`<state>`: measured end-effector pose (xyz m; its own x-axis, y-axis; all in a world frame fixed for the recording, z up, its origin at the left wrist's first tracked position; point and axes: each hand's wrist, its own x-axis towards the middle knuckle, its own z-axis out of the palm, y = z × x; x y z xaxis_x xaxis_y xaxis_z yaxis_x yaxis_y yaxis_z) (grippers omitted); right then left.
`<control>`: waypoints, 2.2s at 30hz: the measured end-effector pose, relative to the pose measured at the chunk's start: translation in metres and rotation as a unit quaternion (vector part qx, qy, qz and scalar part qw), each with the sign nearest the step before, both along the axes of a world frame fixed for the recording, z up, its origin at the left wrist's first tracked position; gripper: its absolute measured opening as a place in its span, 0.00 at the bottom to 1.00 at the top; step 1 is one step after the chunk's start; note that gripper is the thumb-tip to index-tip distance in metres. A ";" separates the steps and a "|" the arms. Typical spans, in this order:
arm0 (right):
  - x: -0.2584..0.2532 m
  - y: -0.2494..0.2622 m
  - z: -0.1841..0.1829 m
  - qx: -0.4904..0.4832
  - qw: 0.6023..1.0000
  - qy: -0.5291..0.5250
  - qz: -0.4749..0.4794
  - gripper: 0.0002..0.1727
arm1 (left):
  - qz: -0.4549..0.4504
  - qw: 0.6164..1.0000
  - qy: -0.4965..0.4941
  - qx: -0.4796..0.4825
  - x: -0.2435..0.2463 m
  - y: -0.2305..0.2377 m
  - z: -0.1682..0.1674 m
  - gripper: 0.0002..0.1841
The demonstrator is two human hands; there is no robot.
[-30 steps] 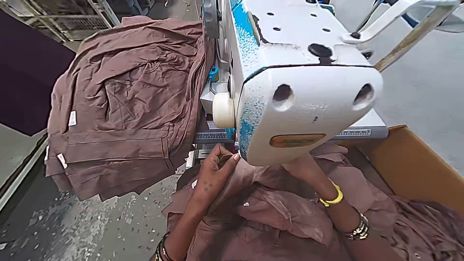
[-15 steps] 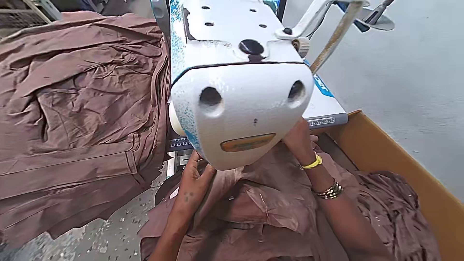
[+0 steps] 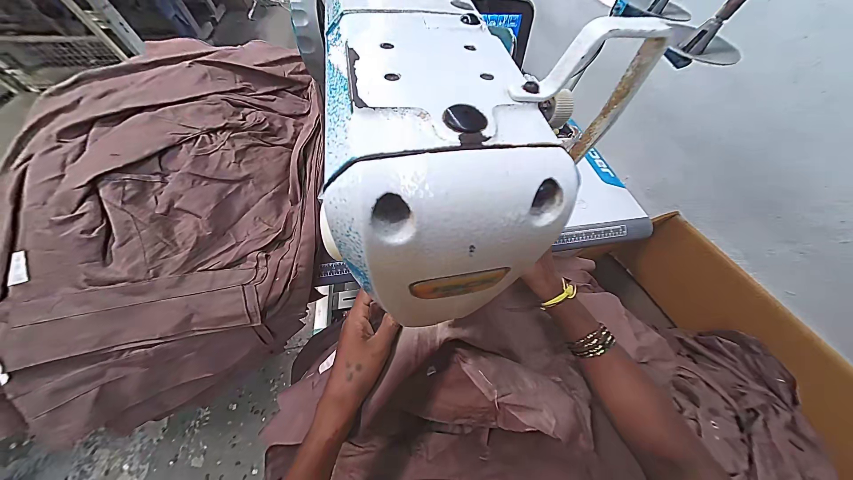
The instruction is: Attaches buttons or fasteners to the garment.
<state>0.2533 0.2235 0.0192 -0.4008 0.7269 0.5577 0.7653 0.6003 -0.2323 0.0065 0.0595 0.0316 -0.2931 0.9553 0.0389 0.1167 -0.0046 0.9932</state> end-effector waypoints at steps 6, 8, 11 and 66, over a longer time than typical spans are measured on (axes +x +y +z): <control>-0.003 0.000 0.002 -0.015 0.997 -0.072 -0.020 0.11 | 0.005 1.000 -0.001 -0.008 0.000 0.001 -0.001 0.09; -0.004 0.002 -0.002 -0.001 0.999 -0.051 -0.019 0.08 | -0.002 1.000 -0.006 -0.002 -0.001 0.001 -0.003 0.09; 0.000 0.006 -0.008 0.004 1.000 -0.006 -0.010 0.08 | -0.005 1.000 -0.009 0.002 -0.001 0.001 -0.006 0.08; -0.004 -0.013 0.019 -0.013 0.997 -0.027 -0.068 0.11 | -0.020 0.882 0.457 0.112 -0.034 -0.005 -0.009 0.24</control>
<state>0.2491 0.2100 0.0378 -0.3260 0.7911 0.5176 0.8511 0.4839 -0.2035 -0.0279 0.0546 0.0224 -0.0088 0.9025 0.4306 0.8632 -0.2106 0.4589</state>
